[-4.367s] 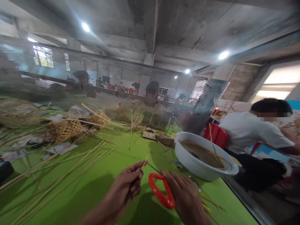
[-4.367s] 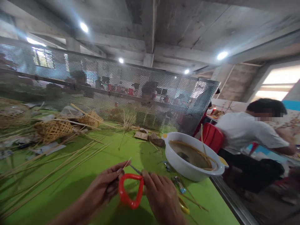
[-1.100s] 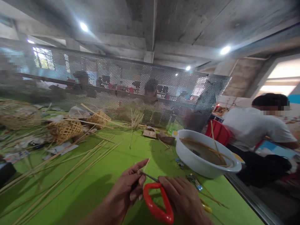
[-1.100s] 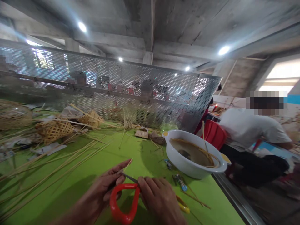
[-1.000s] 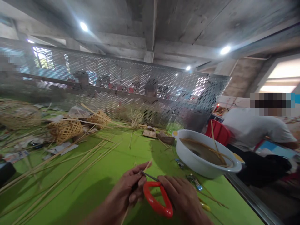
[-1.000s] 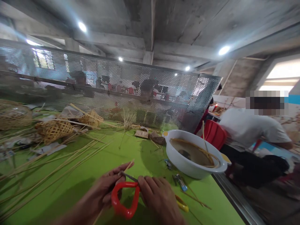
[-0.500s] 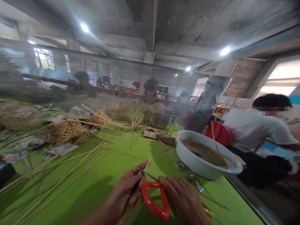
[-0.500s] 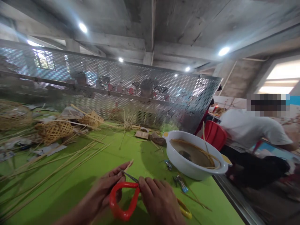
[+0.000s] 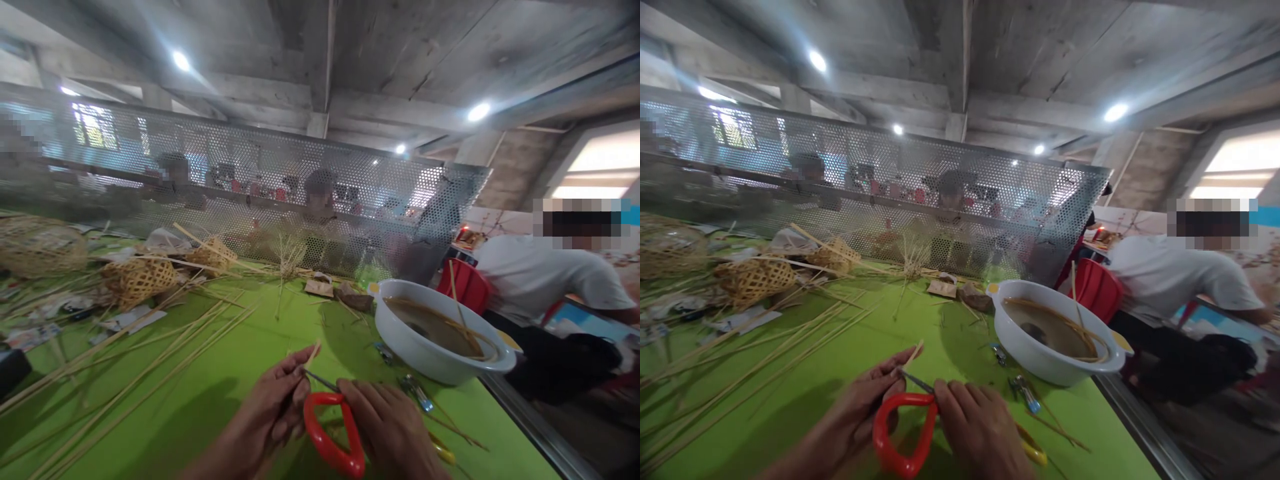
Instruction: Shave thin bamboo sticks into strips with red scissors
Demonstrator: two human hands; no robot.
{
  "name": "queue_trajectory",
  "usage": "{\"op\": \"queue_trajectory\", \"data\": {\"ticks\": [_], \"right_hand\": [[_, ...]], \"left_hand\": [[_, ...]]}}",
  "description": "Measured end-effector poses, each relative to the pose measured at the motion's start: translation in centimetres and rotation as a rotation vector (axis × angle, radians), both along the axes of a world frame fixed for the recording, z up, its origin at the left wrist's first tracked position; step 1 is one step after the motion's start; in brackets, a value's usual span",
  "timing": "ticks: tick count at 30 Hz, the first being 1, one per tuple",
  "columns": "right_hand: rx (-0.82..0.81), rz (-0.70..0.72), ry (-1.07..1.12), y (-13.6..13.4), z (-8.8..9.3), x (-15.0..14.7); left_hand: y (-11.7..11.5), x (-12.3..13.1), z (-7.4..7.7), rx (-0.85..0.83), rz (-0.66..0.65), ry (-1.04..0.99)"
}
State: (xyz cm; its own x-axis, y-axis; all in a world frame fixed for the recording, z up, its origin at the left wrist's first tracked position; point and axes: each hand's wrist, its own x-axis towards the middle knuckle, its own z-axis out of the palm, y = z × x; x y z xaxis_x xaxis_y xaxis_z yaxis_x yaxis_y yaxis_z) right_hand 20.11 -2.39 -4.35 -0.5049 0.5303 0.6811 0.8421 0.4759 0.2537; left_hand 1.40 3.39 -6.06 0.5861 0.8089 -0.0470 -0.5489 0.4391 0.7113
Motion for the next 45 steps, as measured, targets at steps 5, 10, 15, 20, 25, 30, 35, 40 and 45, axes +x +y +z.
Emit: {"op": "queue_trajectory", "data": {"ticks": [5, 10, 15, 20, 25, 30, 35, 40, 45], "right_hand": [[0.043, -0.101, 0.025, 1.0, -0.7, 1.4], [0.098, -0.104, 0.083, 0.5, 0.1, 1.7], [-0.012, 0.006, 0.009, 0.0, -0.2, 0.1], [0.022, -0.094, 0.065, 1.1, -0.9, 1.8], [0.058, -0.063, 0.098, 0.6, 0.0, 1.8], [0.009, -0.001, 0.028, 0.2, 0.3, 0.3], [0.011, -0.140, 0.122, 1.3, -1.0, 2.2], [0.007, -0.056, 0.088, 0.6, -0.7, 1.6], [-0.037, -0.018, 0.037, 0.4, -0.4, 0.4]], "left_hand": [[-0.7, -0.2, 1.2, -0.051, 0.002, 0.043], [0.1, 0.0, 0.3, -0.026, -0.015, 0.039], [0.0, -0.1, 0.5, -0.052, 0.007, 0.029], [-0.7, -0.3, 1.1, -0.050, -0.010, 0.064], [-0.1, -0.1, -0.1, -0.018, -0.035, 0.008], [-0.5, -0.4, 0.3, 0.011, -0.017, 0.002], [-1.0, -0.3, 1.2, -0.052, 0.005, 0.086], [0.1, 0.0, 0.0, 0.030, -0.015, 0.054], [0.5, 0.3, -0.8, 0.030, -0.035, 0.010]]}}
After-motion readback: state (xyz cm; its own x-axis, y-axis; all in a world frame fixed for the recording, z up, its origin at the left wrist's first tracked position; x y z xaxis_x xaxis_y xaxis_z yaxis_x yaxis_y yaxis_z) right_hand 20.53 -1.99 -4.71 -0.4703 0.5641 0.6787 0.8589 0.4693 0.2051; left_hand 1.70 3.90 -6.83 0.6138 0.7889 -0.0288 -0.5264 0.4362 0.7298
